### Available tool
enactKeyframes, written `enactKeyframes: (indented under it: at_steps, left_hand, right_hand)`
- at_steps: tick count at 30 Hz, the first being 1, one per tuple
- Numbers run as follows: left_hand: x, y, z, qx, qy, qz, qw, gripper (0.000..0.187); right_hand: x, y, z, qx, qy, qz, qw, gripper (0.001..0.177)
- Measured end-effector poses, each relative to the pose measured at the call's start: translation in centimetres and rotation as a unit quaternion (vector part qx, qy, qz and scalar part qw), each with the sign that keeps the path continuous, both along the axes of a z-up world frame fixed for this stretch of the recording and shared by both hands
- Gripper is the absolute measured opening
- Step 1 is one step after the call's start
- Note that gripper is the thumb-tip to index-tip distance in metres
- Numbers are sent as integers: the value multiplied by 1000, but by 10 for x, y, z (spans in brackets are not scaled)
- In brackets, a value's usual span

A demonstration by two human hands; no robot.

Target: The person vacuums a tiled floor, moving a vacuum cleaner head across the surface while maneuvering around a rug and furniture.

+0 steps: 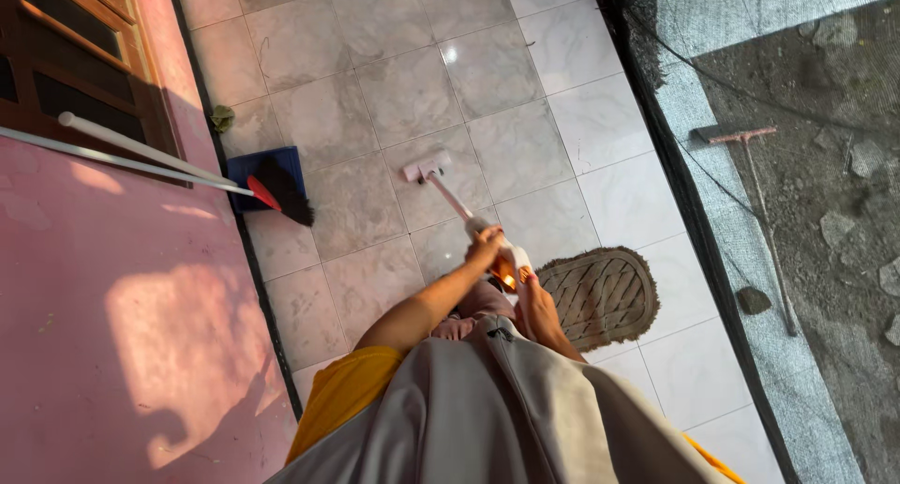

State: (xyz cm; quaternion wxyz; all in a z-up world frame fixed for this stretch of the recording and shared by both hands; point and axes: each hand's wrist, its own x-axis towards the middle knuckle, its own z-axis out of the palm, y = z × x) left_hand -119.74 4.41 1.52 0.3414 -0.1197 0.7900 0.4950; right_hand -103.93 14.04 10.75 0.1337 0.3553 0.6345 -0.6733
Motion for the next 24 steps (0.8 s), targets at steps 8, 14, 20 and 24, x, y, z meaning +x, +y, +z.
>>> enactKeyframes:
  at_steps: [8, 14, 20, 24]
  left_hand:
    - [-37, 4, -1, 47, 17, 16, 999, 41]
    - [-145, -22, -7, 62, 24, 68, 995, 40]
    - [-213, -14, -7, 78, 56, 98, 991, 41]
    - [-211, 42, -2, -55, -70, 109, 990, 49]
  right_hand:
    - [-33, 9, 2, -35, -36, -27, 998, 66]
    - [-138, -24, -8, -134, 11, -7, 991, 61]
    - [-216, -3, -4, -168, 64, 49, 983, 62]
    - [-209, 55, 0, -116, 38, 73, 990, 61]
